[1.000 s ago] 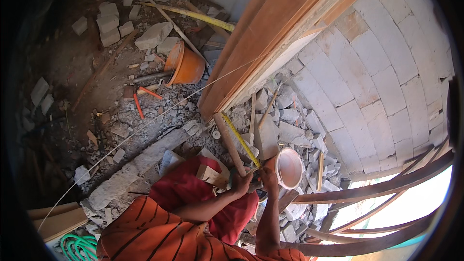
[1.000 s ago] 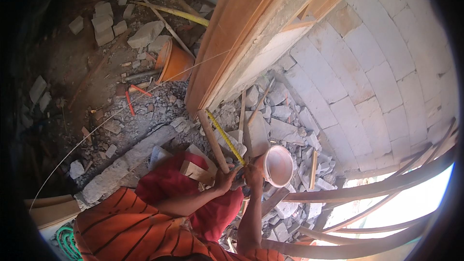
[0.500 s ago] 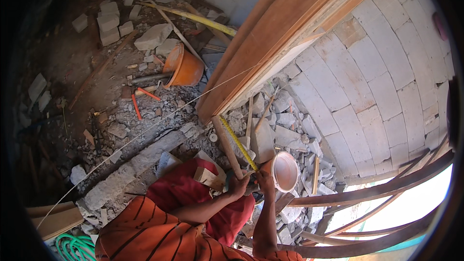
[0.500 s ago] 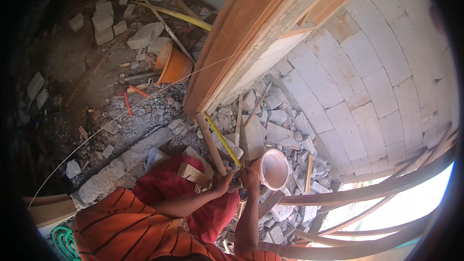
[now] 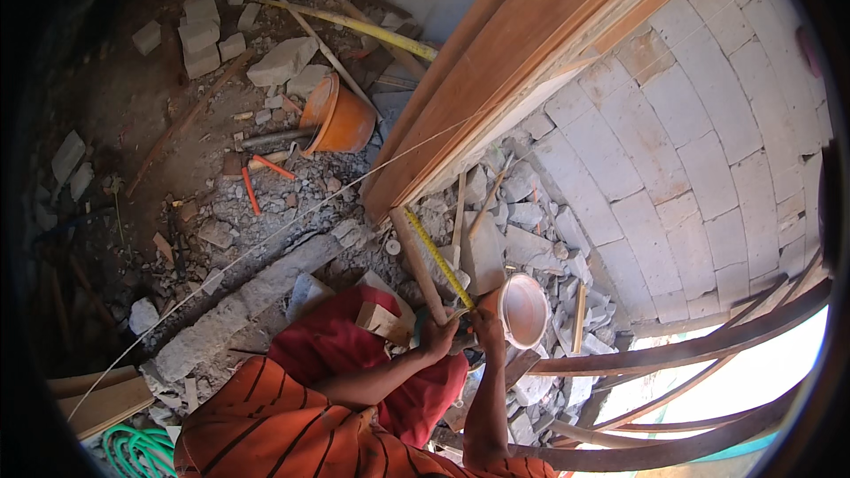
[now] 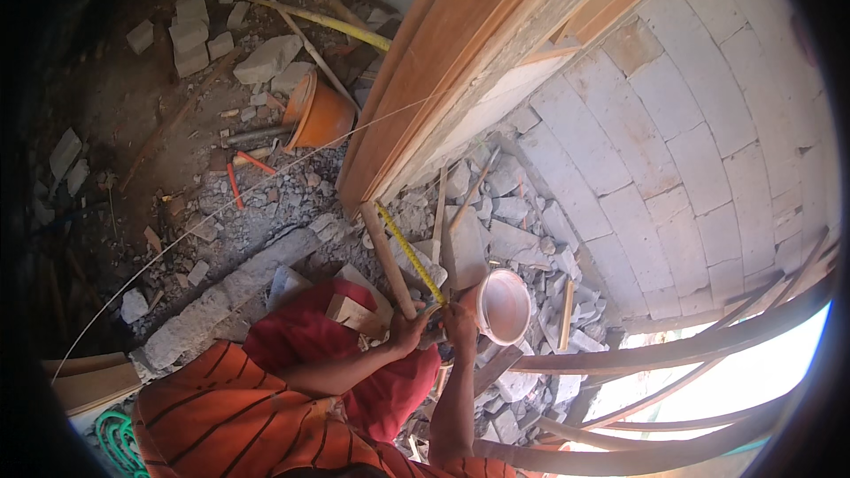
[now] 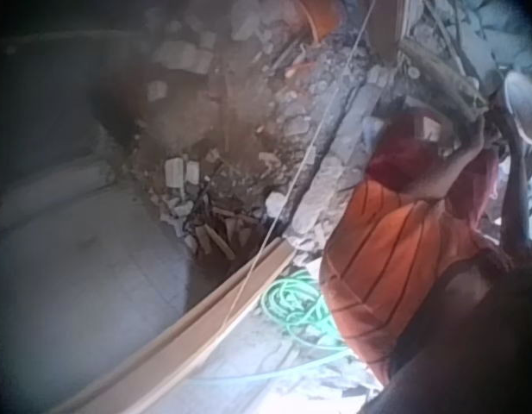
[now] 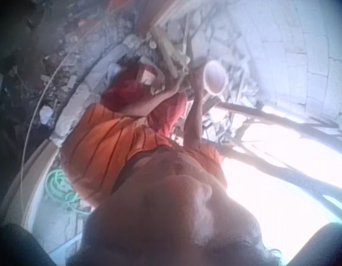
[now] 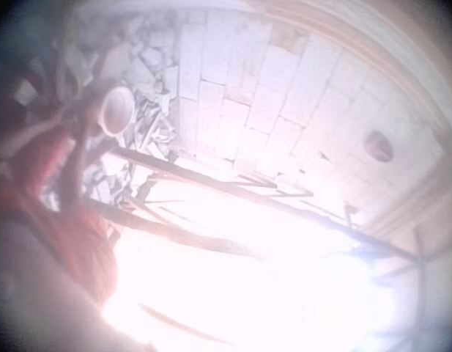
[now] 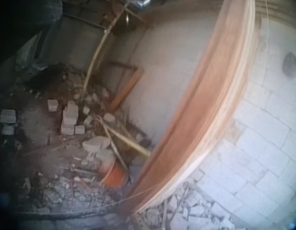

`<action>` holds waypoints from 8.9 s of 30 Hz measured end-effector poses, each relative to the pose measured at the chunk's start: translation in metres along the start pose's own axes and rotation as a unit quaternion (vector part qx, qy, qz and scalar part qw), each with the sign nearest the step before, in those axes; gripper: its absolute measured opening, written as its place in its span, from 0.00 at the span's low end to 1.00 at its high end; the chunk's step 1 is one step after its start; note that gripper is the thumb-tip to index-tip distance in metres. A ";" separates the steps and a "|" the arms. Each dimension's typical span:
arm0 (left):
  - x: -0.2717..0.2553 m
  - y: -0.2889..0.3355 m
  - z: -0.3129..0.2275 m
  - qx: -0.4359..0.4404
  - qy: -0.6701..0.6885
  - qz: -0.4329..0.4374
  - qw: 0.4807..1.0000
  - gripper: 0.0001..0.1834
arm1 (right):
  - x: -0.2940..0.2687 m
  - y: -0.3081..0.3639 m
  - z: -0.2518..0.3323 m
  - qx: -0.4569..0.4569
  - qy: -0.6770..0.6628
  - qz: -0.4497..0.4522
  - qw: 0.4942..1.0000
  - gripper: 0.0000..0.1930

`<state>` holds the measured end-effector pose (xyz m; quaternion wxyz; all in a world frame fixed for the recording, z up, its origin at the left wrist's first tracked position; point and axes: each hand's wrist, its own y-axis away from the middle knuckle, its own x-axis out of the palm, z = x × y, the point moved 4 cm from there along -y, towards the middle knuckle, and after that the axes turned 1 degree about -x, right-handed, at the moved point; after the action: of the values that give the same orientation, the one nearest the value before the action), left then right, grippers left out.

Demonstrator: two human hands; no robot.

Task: The person uses a tape measure to measure a wooden frame and hammers a wooden block into place.

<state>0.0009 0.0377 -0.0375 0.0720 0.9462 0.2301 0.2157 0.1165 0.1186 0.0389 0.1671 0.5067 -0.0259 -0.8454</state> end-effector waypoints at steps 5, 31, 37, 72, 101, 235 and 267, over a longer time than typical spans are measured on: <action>0.002 0.002 0.003 -0.017 0.021 0.001 1.000 0.14 | -0.001 0.000 -0.001 -0.027 -0.011 -0.012 0.999 0.16; -0.001 0.004 -0.031 0.044 -0.008 -0.006 0.999 0.15 | 0.004 -0.004 -0.011 -0.020 0.007 0.022 1.000 0.19; 0.002 0.005 -0.033 0.015 -0.002 -0.016 1.000 0.14 | 0.006 -0.006 -0.019 0.012 -0.012 0.010 1.000 0.20; 0.002 0.003 -0.013 -0.003 0.013 -0.020 1.000 0.13 | 0.000 -0.005 0.000 0.035 -0.030 0.052 0.998 0.18; 0.004 0.000 -0.012 -0.028 0.065 -0.023 0.997 0.12 | -0.004 0.000 0.015 0.004 -0.052 0.034 0.998 0.17; -0.070 -0.008 -0.034 0.163 -0.787 0.367 0.469 0.25 | 0.038 0.265 0.039 0.007 0.000 -0.006 1.000 0.18; 0.022 -0.028 -0.257 0.154 -0.379 0.418 0.811 0.47 | 0.061 0.280 0.003 0.108 -0.174 -0.085 0.975 0.20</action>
<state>-0.1063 0.0816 0.1944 -0.0898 0.9567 -0.2025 -0.1888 0.1593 -0.1643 0.0485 0.0315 0.3677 -0.1028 -0.9237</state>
